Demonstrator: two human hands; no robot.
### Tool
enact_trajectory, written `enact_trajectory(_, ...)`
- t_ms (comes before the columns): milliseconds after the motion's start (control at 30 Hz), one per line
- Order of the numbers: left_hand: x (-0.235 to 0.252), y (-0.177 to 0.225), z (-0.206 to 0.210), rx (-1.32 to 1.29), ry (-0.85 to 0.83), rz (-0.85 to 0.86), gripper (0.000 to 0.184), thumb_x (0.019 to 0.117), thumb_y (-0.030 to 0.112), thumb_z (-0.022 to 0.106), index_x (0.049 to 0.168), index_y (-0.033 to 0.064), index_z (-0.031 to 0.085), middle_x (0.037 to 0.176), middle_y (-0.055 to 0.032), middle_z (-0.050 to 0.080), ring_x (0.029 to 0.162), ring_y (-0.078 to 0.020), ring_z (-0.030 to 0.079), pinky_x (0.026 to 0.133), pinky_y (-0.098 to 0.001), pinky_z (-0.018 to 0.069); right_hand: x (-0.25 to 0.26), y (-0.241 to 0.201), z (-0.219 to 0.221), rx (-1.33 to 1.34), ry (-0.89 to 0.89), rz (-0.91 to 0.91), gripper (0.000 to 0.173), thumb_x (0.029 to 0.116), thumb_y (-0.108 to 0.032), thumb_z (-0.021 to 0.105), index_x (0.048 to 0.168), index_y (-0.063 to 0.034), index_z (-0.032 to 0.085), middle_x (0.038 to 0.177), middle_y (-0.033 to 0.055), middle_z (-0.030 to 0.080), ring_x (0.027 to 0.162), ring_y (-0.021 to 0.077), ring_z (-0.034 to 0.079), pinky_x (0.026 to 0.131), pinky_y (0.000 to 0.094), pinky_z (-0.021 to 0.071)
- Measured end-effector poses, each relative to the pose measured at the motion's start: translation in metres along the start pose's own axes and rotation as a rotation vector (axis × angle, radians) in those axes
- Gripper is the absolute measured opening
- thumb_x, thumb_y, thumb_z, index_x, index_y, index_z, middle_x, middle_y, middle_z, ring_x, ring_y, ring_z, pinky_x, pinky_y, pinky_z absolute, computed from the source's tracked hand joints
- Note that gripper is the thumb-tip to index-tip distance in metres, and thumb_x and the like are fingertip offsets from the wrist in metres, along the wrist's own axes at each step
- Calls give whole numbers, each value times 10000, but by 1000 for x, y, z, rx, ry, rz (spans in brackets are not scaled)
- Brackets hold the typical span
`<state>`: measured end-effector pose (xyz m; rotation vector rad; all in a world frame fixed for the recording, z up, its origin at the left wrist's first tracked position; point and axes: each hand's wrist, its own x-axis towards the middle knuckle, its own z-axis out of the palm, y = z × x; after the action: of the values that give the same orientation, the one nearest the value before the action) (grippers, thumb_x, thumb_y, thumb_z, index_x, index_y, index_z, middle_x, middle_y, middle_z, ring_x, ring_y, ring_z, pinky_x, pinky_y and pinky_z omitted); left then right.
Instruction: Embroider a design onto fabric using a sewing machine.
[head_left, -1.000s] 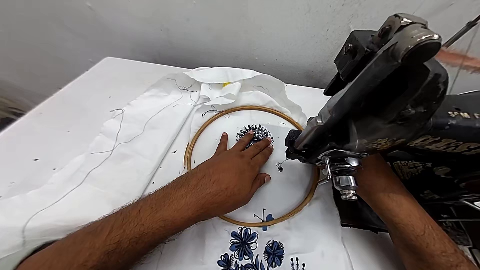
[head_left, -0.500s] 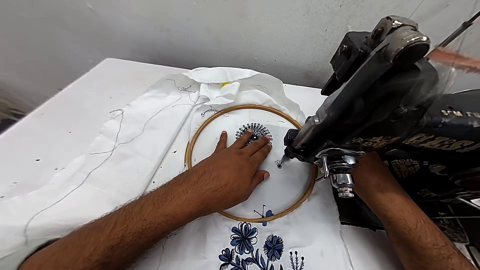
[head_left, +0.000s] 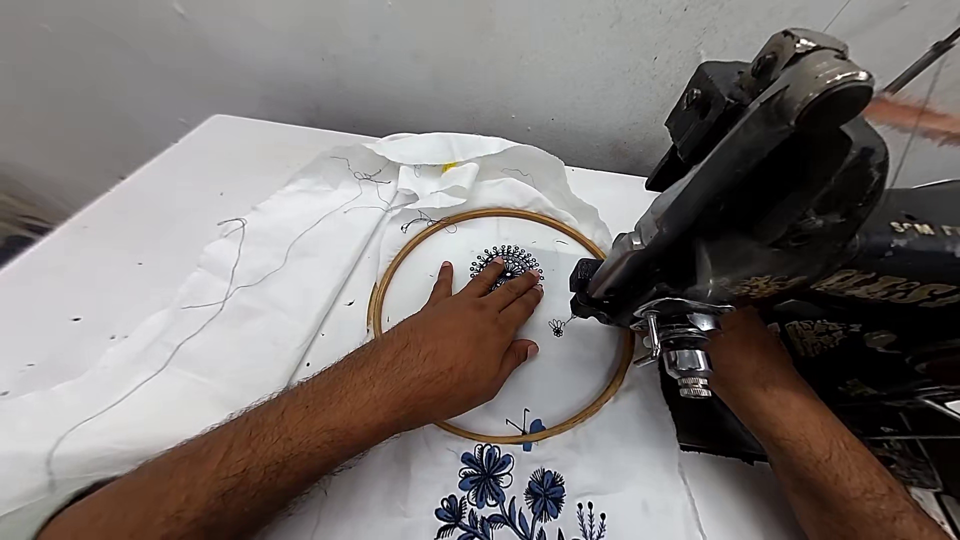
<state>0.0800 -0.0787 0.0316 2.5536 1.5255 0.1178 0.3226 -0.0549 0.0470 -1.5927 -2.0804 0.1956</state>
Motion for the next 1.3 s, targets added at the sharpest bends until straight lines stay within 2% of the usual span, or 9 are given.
enact_trajectory(167, 3, -1, 1, 6, -7, -3, 610, 1092, 487, 301, 1593, 152, 397, 1672, 13, 331, 1563, -288, 252, 1158, -758, 197, 3, -1, 0, 21, -10, 61, 148, 880, -44, 722, 981, 49, 669, 918, 208, 663, 878, 278, 649, 769, 474, 491)
enact_trajectory(433, -1, 1, -2, 3, -16, -7, 604, 1089, 468, 337, 1591, 139, 400, 1667, -4, 341, 1556, -313, 263, 1139, -770, 211, 0, -2, 1, 77, -18, 88, 142, 871, -32, 711, 989, 28, 657, 894, 140, 649, 840, 168, 628, 759, 362, 490)
enact_trajectory(533, -2, 0, -4, 4, -29, -11, 602, 1089, 464, 347, 1592, 137, 398, 1666, -7, 342, 1556, -312, 262, 1136, -774, 214, -2, -1, 0, 28, -62, 91, 155, 850, 6, 721, 984, 61, 665, 901, 201, 660, 848, 267, 653, 757, 457, 502)
enact_trajectory(767, -2, -2, -1, 20, 7, -1, 606, 1088, 474, 327, 1587, 139, 408, 1662, -9, 352, 1549, -320, 280, 1126, -781, 228, -3, 8, 5, -22, -29, -26, 165, 858, -35, 725, 985, 58, 676, 903, 220, 668, 847, 308, 667, 755, 490, 514)
enact_trajectory(867, 0, -1, 1, 21, 14, 0, 608, 1090, 479, 313, 1591, 146, 402, 1666, 0, 344, 1552, -314, 273, 1134, -777, 213, 0, 3, 3, 44, -13, 50, 146, 879, -61, 725, 985, 20, 664, 889, 156, 655, 836, 208, 643, 752, 402, 503)
enact_trajectory(1000, 2, -2, 1, 19, 0, -9, 614, 1092, 488, 293, 1597, 154, 391, 1674, 16, 328, 1561, -290, 256, 1151, -759, 213, 1, 0, 2, 90, 0, 69, 130, 883, -31, 712, 985, 35, 665, 895, 170, 654, 845, 207, 638, 764, 403, 494)
enact_trajectory(1100, 1, -2, -1, 25, -19, -11, 616, 1091, 493, 297, 1598, 156, 389, 1673, 13, 329, 1559, -292, 262, 1147, -762, 217, -1, 5, 5, 83, 12, 37, 144, 894, -85, 693, 1003, 3, 660, 886, 119, 646, 829, 142, 628, 750, 336, 495)
enact_trajectory(1200, 0, -3, -4, 28, -36, -20, 611, 1090, 486, 309, 1598, 157, 388, 1674, 11, 326, 1559, -299, 260, 1141, -766, 225, -3, 7, 6, 37, 4, -19, 164, 864, -63, 700, 986, 42, 671, 888, 186, 663, 836, 244, 656, 749, 424, 506)
enact_trajectory(1300, -1, -4, -5, 31, -44, -22, 615, 1088, 492, 312, 1595, 153, 393, 1672, 3, 329, 1558, -303, 261, 1136, -767, 233, -4, 14, 11, 28, -2, -49, 165, 838, -69, 691, 963, 38, 671, 862, 180, 657, 804, 255, 654, 726, 441, 513)
